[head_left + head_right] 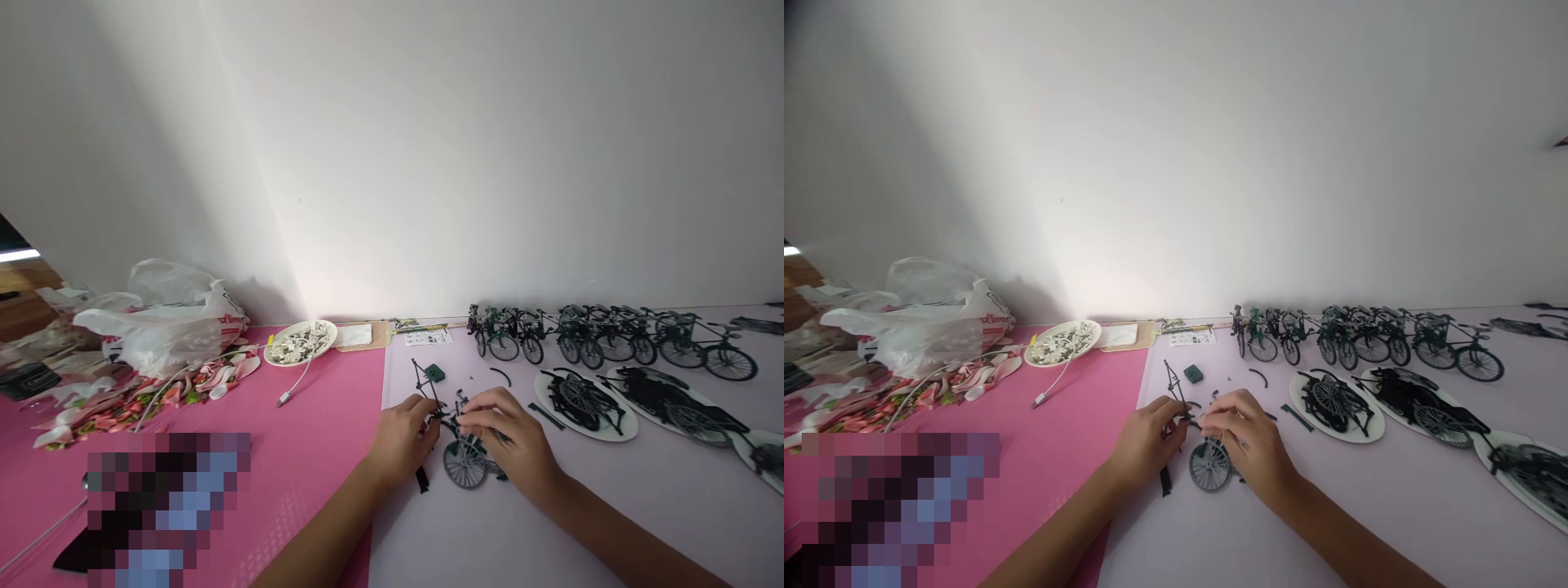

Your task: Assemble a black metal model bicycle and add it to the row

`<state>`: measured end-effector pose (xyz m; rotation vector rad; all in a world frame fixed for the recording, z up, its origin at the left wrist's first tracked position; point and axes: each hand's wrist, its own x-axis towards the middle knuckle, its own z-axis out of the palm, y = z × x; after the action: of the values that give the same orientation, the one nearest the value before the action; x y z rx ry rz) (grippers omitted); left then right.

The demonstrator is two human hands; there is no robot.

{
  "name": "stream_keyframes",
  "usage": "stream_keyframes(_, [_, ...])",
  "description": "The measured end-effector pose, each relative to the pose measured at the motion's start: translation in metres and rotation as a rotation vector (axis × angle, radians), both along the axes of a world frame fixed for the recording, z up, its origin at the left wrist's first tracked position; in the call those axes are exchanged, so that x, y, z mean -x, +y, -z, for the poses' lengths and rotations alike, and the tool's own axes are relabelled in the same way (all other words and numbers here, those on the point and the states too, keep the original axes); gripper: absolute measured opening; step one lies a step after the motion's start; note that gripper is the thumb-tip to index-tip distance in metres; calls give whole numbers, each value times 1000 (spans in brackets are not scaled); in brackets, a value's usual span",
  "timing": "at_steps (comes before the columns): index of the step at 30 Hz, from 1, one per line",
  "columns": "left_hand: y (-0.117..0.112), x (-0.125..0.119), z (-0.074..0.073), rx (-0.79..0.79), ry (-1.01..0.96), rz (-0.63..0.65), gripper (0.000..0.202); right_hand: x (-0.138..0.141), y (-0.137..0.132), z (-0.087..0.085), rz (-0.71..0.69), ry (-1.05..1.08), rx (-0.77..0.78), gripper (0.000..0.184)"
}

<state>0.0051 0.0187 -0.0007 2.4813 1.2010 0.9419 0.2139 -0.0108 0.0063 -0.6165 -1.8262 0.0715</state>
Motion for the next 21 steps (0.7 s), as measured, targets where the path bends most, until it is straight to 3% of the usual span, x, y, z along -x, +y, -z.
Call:
stream_keyframes(7, [0, -2, 4, -31, 44, 1, 25, 4, -2, -3, 91, -27, -81, 28])
stream_keyframes(21, [-1, -4, 6, -44, 92, -26, 17, 4, -3, -4, 66, -57, -69, 26])
